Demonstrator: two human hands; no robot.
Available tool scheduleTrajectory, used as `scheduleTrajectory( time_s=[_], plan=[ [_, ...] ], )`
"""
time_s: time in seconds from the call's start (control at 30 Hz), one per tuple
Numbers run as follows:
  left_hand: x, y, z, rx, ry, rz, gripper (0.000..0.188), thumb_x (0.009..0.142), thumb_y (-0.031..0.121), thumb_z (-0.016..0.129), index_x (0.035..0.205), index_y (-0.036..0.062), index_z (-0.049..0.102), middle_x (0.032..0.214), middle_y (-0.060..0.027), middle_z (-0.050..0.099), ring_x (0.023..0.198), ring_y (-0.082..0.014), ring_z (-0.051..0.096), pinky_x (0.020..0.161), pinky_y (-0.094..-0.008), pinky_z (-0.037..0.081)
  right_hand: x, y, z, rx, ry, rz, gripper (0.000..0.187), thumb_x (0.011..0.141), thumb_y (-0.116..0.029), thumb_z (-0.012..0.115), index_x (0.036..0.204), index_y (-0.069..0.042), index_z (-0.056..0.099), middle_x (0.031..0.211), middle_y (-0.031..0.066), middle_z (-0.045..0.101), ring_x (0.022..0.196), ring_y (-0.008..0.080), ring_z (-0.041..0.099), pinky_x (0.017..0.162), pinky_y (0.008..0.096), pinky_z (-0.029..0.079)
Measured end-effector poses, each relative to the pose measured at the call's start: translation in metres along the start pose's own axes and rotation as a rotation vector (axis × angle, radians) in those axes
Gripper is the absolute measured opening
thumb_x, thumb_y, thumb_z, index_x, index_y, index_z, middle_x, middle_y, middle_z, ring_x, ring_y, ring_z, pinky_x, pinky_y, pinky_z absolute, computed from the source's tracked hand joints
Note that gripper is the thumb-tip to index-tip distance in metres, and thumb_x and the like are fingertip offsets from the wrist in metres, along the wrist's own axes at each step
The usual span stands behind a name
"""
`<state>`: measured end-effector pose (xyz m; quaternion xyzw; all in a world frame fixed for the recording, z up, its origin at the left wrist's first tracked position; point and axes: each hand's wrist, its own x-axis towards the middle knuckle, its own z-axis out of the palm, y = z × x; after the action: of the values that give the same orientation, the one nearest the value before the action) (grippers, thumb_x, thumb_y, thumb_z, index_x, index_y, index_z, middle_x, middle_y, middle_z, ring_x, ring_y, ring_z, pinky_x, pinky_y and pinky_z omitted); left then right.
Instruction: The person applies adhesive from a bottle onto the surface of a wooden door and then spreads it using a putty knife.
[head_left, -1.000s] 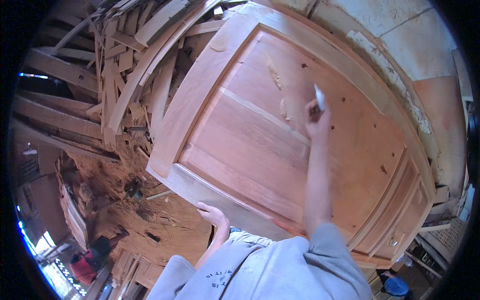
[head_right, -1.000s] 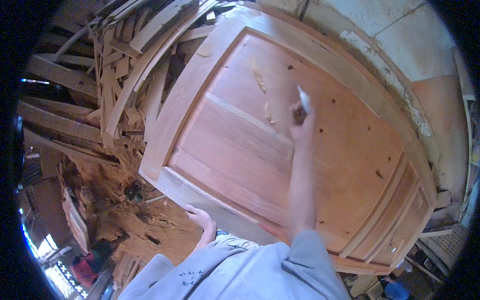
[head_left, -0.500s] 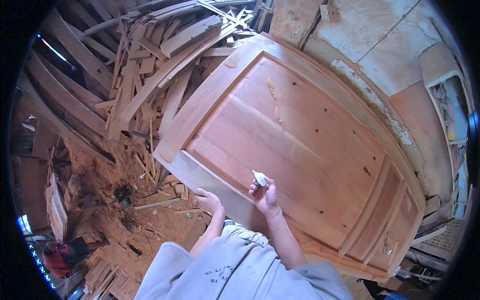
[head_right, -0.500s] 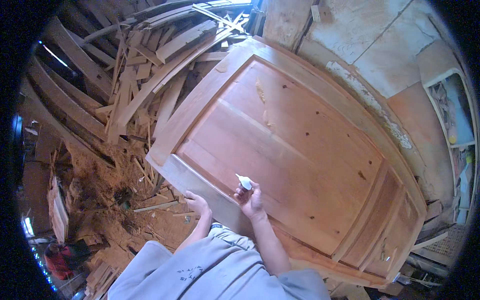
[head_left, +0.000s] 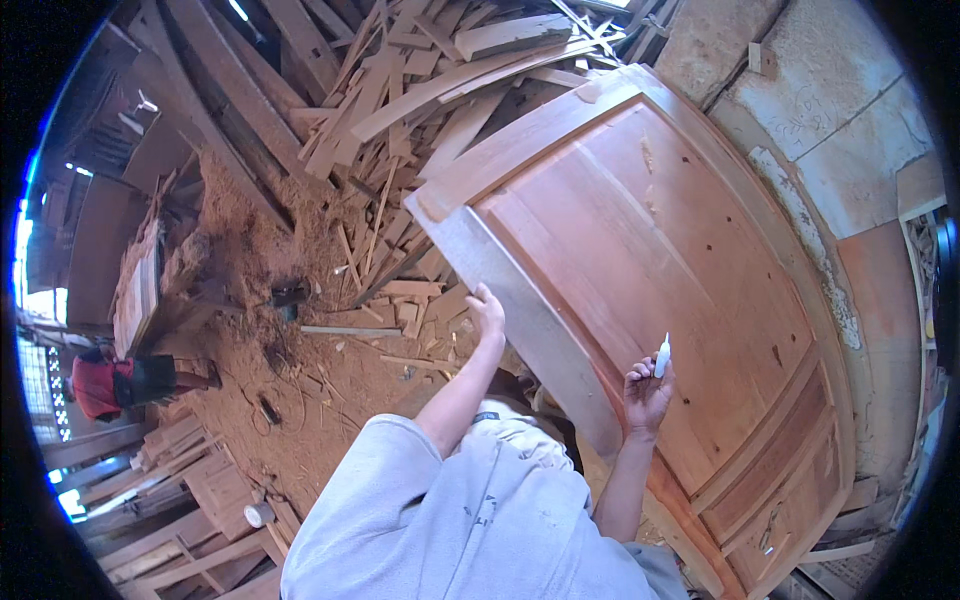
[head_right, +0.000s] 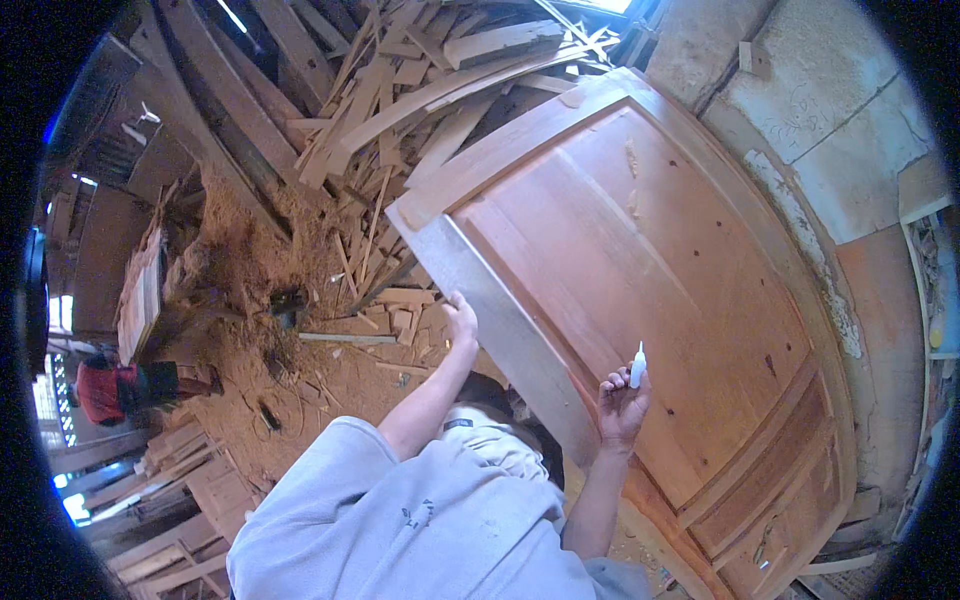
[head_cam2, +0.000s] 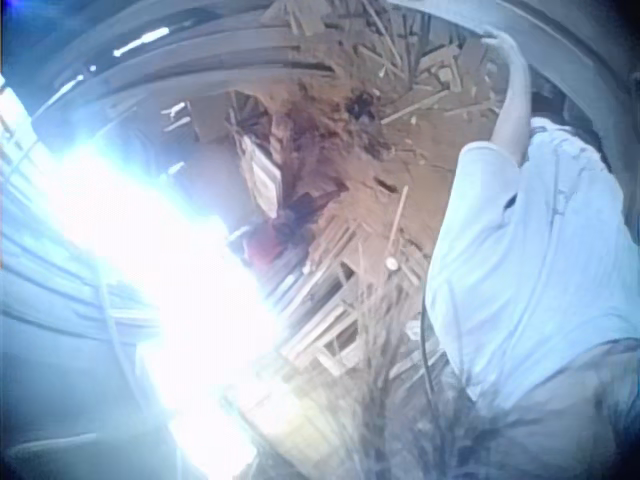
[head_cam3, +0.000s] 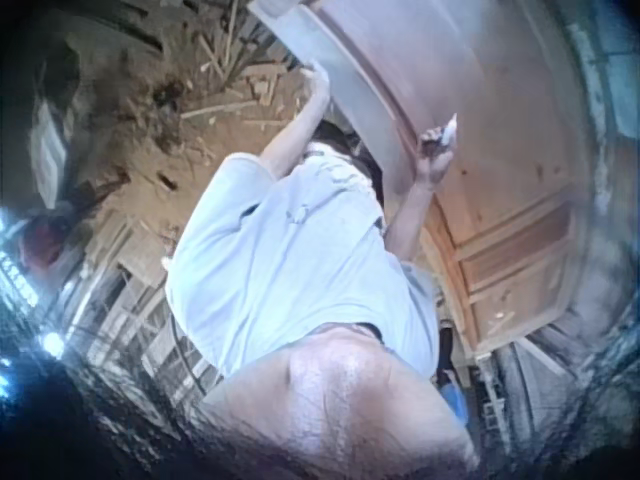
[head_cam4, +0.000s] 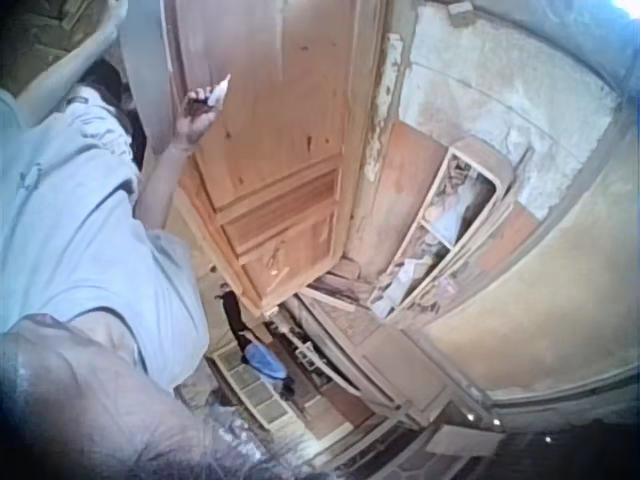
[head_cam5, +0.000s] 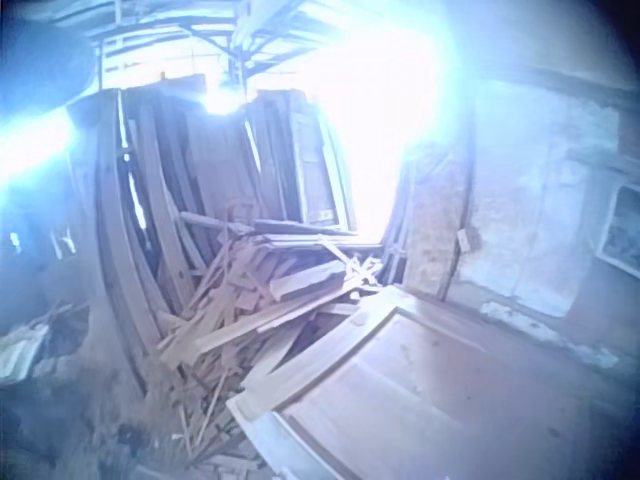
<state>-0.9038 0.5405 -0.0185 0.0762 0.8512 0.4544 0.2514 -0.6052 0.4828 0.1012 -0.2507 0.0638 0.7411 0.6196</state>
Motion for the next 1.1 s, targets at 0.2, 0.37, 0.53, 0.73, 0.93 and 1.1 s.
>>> scheduleTrajectory(
  time_s=[0.2, 0.37, 0.53, 0.73, 0.93, 1.1],
  plan=[
    [-0.004, -0.045, -0.071, -0.025, -0.187, 0.038, 0.059, 0.097, 0.043, 0.047, 0.131, -0.0045, 0.041, 0.126, -0.0266, 0.054, 0.115, -0.0356, 0.056, 0.096, -0.0409, 0.044, -0.036, 0.01, -0.015, 0.019, -0.063, 0.058, 0.026, 0.096, -0.026, 0.055, 0.107, -0.003, 0.059, 0.083, 0.0033, 0.052, 0.073, 0.0129, 0.051, 0.067, 0.0289, 0.049],
    [-0.007, -0.114, -0.141, -0.22, -0.445, -0.224, 0.044, 0.097, 0.041, 0.049, 0.117, 0.0009, 0.052, 0.105, -0.0112, 0.06, 0.086, -0.0192, 0.063, 0.071, -0.0335, 0.051, -0.064, 0.03, -0.02, 0.043, -0.083, 0.075, 0.027, 0.096, -0.026, 0.054, 0.109, -0.003, 0.06, 0.082, 0.003, 0.051, 0.073, 0.0131, 0.051, 0.067, 0.0287, 0.048],
    [-0.024, -0.132, -0.145, -0.169, -0.515, -0.345, 0.044, 0.098, 0.038, 0.045, 0.119, 0.0007, 0.051, 0.11, -0.0145, 0.061, 0.093, -0.0234, 0.062, 0.076, -0.0375, 0.05, -0.081, 0.028, -0.037, 0.045, -0.09, 0.076, 0.026, 0.096, -0.026, 0.052, 0.109, -0.004, 0.059, 0.083, 0.0031, 0.052, 0.074, 0.0134, 0.052, 0.067, 0.0295, 0.048],
    [-0.022, -0.086, -0.137, -0.004, -0.665, -0.064, 0.041, 0.099, 0.041, 0.046, 0.107, 0.0025, 0.059, 0.091, -0.0049, 0.065, 0.075, -0.0141, 0.062, 0.065, -0.0278, 0.048, -0.059, 0.028, -0.036, 0.076, -0.059, 0.049, 0.026, 0.097, -0.027, 0.052, 0.109, -0.005, 0.059, 0.084, 0.0035, 0.054, 0.076, 0.0142, 0.053, 0.068, 0.0307, 0.049],
    [0.052, -0.061, -0.132, -0.187, -0.493, 0.006, 0.037, 0.101, 0.037, 0.045, 0.103, 0.0038, 0.06, 0.091, -0.0072, 0.066, 0.075, -0.0156, 0.063, 0.066, -0.0259, 0.048, 0.003, 0.054, 0.008, -0.004, 0.004, -0.001, 0.025, 0.097, -0.03, 0.053, 0.106, -0.008, 0.059, 0.082, 0.0024, 0.053, 0.073, 0.0138, 0.051, 0.064, 0.0284, 0.047],
    [0.116, 0.04, -0.114, -0.416, -0.339, 0.13, 0.033, 0.101, 0.033, 0.047, 0.095, 0.003, 0.059, 0.083, -0.0052, 0.064, 0.071, -0.0124, 0.06, 0.066, -0.0258, 0.048, 0.067, 0.075, 0.044, 0.022, 0.036, 0.019, 0.026, 0.097, -0.032, 0.053, 0.106, -0.008, 0.059, 0.084, 0.0024, 0.053, 0.074, 0.0139, 0.051, 0.067, 0.0293, 0.047]
  ],
)
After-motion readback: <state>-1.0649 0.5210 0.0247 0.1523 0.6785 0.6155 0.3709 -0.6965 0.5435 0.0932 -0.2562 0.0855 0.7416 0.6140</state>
